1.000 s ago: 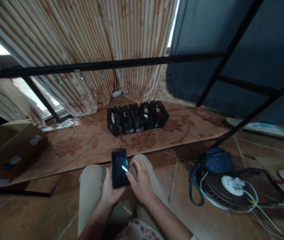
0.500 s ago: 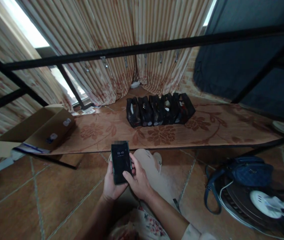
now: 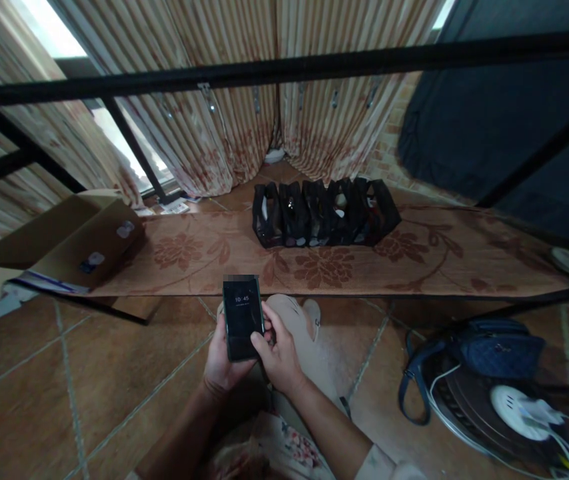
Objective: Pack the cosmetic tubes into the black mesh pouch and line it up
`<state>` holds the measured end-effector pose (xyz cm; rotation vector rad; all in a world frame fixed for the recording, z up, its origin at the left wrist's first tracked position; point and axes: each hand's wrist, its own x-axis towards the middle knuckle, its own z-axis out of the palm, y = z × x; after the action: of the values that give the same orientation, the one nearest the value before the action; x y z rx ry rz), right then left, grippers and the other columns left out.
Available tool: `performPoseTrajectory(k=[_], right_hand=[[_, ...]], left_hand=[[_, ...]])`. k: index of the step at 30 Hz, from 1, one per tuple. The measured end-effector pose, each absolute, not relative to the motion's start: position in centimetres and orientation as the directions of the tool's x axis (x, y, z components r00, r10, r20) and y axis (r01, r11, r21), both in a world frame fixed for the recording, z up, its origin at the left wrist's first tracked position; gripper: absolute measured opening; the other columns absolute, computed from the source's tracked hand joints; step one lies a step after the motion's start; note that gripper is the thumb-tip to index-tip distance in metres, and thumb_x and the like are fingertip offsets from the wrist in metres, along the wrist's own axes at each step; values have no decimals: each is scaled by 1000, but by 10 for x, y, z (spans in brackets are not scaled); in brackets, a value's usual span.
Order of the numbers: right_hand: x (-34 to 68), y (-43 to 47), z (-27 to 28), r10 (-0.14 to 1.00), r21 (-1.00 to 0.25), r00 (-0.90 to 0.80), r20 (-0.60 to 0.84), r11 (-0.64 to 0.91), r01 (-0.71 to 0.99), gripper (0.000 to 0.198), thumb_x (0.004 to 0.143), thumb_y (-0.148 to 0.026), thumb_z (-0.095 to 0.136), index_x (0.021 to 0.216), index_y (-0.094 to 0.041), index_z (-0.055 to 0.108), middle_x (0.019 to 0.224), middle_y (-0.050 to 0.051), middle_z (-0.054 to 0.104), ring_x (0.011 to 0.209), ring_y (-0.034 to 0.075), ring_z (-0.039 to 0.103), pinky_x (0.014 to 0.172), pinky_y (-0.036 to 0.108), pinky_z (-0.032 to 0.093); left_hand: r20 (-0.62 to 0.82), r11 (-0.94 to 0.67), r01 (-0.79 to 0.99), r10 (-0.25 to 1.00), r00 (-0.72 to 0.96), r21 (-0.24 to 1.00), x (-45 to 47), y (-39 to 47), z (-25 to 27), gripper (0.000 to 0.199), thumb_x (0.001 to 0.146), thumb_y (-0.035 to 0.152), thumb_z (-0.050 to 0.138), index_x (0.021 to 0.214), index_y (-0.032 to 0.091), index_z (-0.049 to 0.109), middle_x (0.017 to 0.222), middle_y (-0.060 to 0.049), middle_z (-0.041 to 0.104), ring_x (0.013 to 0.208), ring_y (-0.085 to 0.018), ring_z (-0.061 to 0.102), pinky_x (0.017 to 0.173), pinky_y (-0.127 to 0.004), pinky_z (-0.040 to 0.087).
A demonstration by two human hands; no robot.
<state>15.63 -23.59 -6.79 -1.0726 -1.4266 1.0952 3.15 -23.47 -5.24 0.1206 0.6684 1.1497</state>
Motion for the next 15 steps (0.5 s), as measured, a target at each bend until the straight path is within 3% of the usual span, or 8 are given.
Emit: performPoseTrajectory(k=[15], right_hand=[[154,-233,-62,985,-980,-70,160,167,105,53,87,-34,60,137,-18,50,114,8,68,111,22,61,93,36,53]], left_hand=[[-416,415,-809,878,236,417,33,-235,-58,62,91,61,40,112,11,71,103,-17,72,114,-39,60,103,-52,42]])
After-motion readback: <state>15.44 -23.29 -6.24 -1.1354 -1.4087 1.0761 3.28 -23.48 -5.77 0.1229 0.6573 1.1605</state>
